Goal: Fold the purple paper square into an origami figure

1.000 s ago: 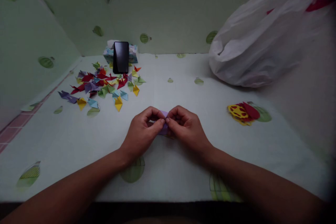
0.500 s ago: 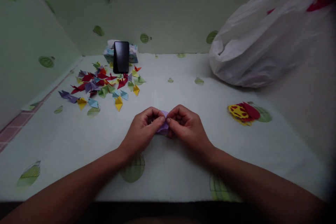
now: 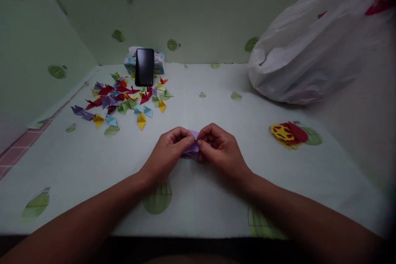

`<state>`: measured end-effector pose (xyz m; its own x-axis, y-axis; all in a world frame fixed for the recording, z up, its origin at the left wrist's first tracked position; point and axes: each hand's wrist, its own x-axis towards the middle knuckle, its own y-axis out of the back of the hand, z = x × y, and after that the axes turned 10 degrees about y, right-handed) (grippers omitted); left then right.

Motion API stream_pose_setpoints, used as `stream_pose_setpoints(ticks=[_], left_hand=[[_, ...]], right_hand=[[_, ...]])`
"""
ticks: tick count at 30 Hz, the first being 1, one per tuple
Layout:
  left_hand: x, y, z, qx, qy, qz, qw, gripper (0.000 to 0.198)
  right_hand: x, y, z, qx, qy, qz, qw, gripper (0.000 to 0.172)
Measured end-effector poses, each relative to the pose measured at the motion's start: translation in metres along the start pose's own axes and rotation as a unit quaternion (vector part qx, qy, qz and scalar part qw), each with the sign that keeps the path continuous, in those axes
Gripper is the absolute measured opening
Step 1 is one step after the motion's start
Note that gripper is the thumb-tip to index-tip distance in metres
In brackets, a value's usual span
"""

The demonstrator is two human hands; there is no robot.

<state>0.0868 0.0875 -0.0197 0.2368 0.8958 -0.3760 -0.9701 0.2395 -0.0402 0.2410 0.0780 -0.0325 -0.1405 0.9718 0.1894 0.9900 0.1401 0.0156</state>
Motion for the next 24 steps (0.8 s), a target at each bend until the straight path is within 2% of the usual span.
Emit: stream_pose_setpoints(ticks=[6,13,24], left_hand=[[-0.0007,-0.0003,0.0014,-0.012,0.001,-0.003,1.0,0.011],[-0.0003,-0.0001,0.0011,-0.01,0.01,-0.005,1.0,0.015],[-0.0007,-0.0004,0.0008,0.019,-0.025,0.014,0.999,0.012]], right_hand=[[-0.0003,-0.0007,-0.0005,0.01,-0.009,0.004,1.0,0.01],[-0.0005,0.0004,-0.0026,0.022,-0.023,-0.008,0.999,0.009],[-0.0004,0.002,-0.0014,0.024,-0.024,-0.017,0.999,0.008]])
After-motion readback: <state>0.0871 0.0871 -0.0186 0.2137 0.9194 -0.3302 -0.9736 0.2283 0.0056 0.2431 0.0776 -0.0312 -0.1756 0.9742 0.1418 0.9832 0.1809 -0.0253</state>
